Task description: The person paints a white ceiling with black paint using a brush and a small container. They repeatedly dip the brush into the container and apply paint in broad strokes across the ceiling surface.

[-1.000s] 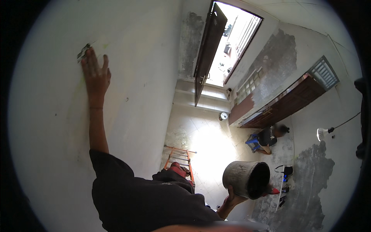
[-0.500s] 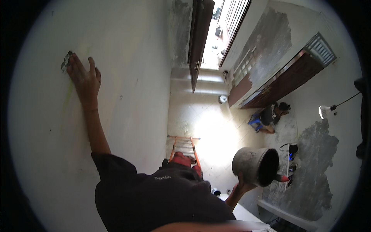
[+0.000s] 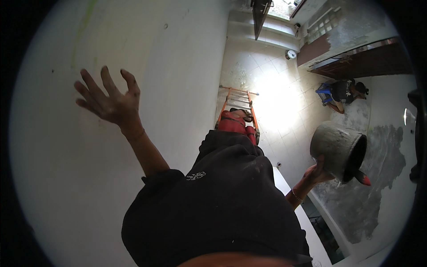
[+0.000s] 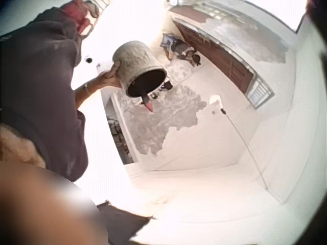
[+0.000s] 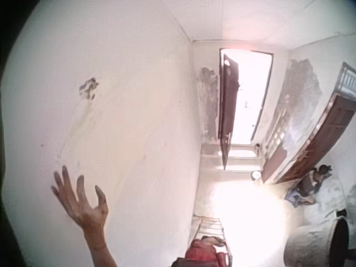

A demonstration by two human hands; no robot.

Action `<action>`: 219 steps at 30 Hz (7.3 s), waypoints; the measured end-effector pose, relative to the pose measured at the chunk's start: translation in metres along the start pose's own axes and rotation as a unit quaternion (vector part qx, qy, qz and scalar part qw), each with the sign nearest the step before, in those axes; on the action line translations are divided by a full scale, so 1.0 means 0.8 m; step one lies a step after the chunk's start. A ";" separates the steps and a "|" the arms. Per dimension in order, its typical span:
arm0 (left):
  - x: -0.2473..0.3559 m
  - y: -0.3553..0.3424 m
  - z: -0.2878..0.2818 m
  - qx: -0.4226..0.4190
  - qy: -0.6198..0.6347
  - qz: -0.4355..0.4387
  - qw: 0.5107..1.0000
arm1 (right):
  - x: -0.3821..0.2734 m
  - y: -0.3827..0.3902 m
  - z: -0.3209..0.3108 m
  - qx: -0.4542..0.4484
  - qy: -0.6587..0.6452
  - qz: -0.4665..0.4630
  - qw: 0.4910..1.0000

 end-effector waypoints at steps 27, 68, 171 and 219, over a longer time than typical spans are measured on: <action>-0.002 -0.032 0.003 0.019 -0.183 0.079 0.980 | -0.044 0.013 0.027 -0.024 -0.035 0.031 0.999; 0.031 -0.069 0.065 -0.025 -0.250 0.139 0.958 | -0.022 0.006 0.035 -0.058 0.094 0.031 0.993; 0.351 -0.269 -0.145 -0.543 0.803 0.038 0.245 | -0.358 -0.244 0.279 -0.322 -0.075 0.047 0.943; 0.232 -0.273 -0.176 -0.346 0.806 -0.047 0.477 | -0.515 -0.403 0.294 -0.552 0.073 -0.202 0.806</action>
Point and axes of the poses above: each hand's wrist, its own y-axis away from the middle knuckle, its own z-axis out of the palm, x = y × z, the point moved 9 cm from there along -y, towards the middle knuckle, and after that the axes turned 12 degrees about -z, right-handed, at the moved point
